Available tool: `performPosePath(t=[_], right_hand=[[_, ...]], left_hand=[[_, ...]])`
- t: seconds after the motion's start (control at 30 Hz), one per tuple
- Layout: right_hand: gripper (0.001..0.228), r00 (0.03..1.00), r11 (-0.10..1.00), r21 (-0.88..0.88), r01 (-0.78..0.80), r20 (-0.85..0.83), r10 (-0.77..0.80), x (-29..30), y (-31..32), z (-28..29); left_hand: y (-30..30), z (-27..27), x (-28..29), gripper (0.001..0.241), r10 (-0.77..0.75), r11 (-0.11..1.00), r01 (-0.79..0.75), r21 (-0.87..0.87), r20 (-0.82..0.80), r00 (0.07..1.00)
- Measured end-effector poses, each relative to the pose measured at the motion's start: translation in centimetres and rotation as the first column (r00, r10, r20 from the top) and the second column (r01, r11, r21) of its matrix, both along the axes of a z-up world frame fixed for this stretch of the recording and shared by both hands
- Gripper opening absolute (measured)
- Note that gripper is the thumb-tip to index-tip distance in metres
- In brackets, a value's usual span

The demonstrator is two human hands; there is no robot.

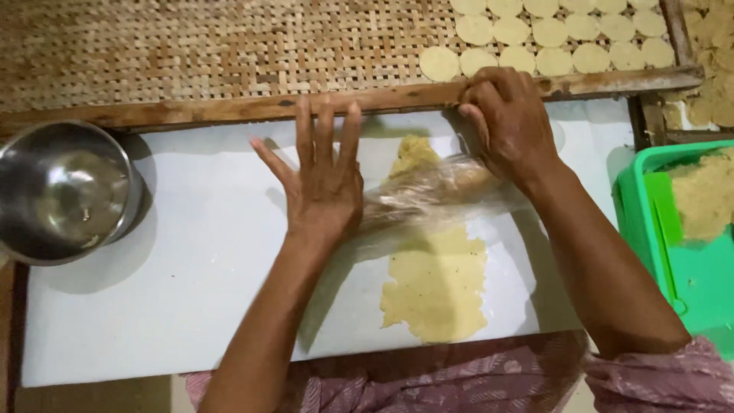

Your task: Roll out dough and cut into circular shapes using a round cutter.

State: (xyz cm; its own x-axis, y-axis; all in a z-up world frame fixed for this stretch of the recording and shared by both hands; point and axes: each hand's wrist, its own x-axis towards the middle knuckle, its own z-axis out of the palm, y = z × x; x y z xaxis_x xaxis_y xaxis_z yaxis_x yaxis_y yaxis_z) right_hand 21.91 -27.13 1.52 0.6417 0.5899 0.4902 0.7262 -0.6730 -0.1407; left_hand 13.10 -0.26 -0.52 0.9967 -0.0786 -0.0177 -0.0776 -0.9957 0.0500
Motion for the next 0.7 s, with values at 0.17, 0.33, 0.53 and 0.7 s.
performPosePath(t=[0.17,0.33,0.53,0.7], right_hand=[[0.026,0.971,0.978,-0.089,0.191,-0.131,-0.201,-1.7,-0.9,-0.9],[0.074,0.925,0.931,-0.234,0.279,-0.196,-0.326,-2.5,-2.4,-2.5],[0.067,0.884,0.927,-0.239,0.289,-0.304,-0.354,-6.7,-3.6,-1.8],[0.058,0.847,0.913,-0.199,0.355,-0.345,-0.405,-9.7,-4.8,-2.8]], left_hand=[[-0.6,-0.5,-1.6,0.084,-0.049,0.977,0.050,-0.207,0.012,0.999],[-1.3,0.0,-2.7,0.081,-0.031,0.973,-0.016,-0.229,-0.198,0.980],[-3.1,2.1,-6.1,0.071,-0.038,0.971,-0.031,-0.238,-0.279,0.960],[-4.0,1.9,-8.8,0.074,-0.038,0.973,-0.019,-0.229,-0.245,0.969]])
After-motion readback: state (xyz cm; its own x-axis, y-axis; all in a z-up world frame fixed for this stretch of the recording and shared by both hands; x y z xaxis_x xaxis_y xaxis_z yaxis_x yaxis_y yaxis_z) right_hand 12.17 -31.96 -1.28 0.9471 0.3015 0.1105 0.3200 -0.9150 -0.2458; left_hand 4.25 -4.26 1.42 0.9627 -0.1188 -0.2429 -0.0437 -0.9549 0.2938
